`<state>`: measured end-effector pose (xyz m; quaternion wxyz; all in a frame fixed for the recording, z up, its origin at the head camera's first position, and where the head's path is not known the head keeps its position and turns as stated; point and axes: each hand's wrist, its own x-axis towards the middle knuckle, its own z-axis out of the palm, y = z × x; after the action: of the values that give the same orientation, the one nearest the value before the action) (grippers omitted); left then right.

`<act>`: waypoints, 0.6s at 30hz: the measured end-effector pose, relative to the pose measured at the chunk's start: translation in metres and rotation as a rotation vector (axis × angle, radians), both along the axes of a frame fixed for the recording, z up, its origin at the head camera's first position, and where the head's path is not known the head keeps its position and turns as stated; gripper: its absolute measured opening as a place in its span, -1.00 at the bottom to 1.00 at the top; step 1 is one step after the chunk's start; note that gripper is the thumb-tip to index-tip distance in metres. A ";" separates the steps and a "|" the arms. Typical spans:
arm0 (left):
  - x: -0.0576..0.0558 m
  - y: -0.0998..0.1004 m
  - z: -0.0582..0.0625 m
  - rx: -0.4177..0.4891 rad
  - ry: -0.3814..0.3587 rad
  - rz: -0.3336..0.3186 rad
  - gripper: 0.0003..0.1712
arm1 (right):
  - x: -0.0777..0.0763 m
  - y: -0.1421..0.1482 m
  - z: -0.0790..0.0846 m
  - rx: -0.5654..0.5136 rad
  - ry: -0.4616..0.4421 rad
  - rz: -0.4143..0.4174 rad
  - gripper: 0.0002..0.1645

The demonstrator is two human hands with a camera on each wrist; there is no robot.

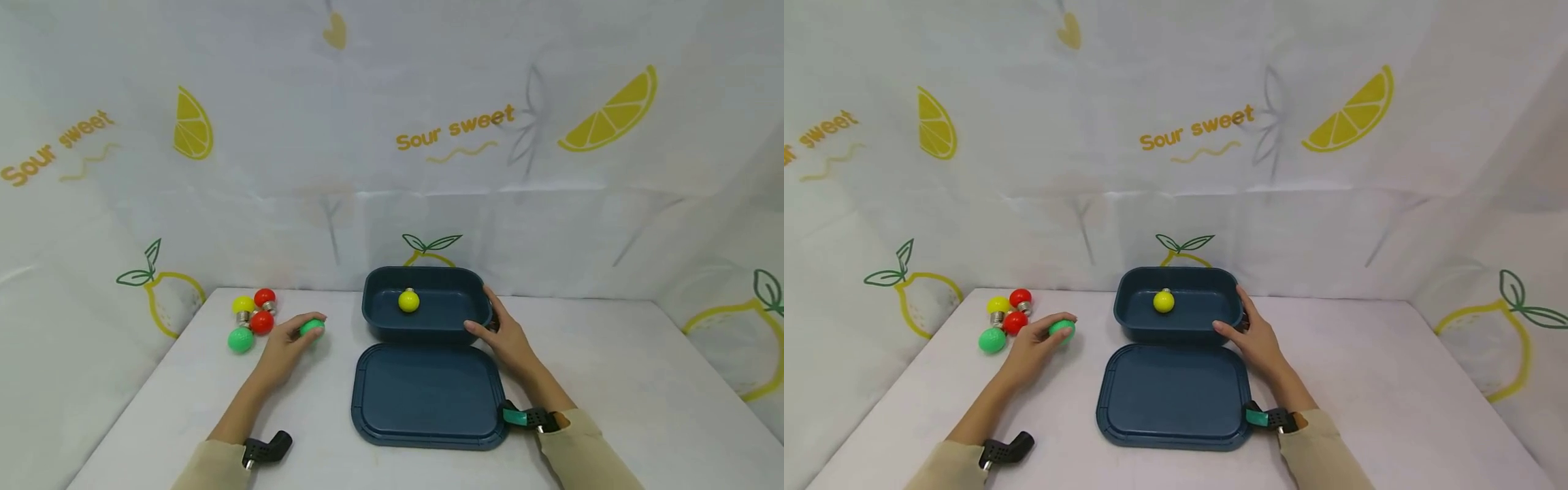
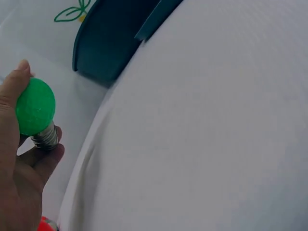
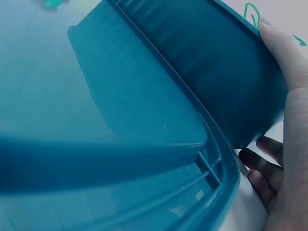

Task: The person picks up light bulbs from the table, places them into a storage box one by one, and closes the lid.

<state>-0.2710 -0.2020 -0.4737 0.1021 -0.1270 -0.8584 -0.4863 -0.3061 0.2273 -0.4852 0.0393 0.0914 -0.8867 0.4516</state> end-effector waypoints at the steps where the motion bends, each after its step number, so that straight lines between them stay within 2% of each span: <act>1: -0.001 0.004 0.002 0.007 0.014 -0.001 -0.63 | -0.001 0.000 0.000 0.001 0.001 -0.001 0.04; 8: -0.016 0.042 0.023 0.067 0.099 -0.043 -0.73 | 0.000 0.001 -0.002 -0.003 0.007 0.001 0.05; 14: -0.033 0.075 0.049 0.179 0.165 -0.100 -0.72 | 0.000 0.001 -0.002 -0.011 0.017 -0.001 0.04; 18: -0.041 0.094 0.063 0.195 0.229 -0.133 -0.68 | 0.000 0.000 -0.002 -0.013 0.016 0.004 0.05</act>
<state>-0.3117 -0.1078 -0.4107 0.1786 -0.2275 -0.7797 -0.5553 -0.3060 0.2270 -0.4871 0.0463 0.0966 -0.8831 0.4568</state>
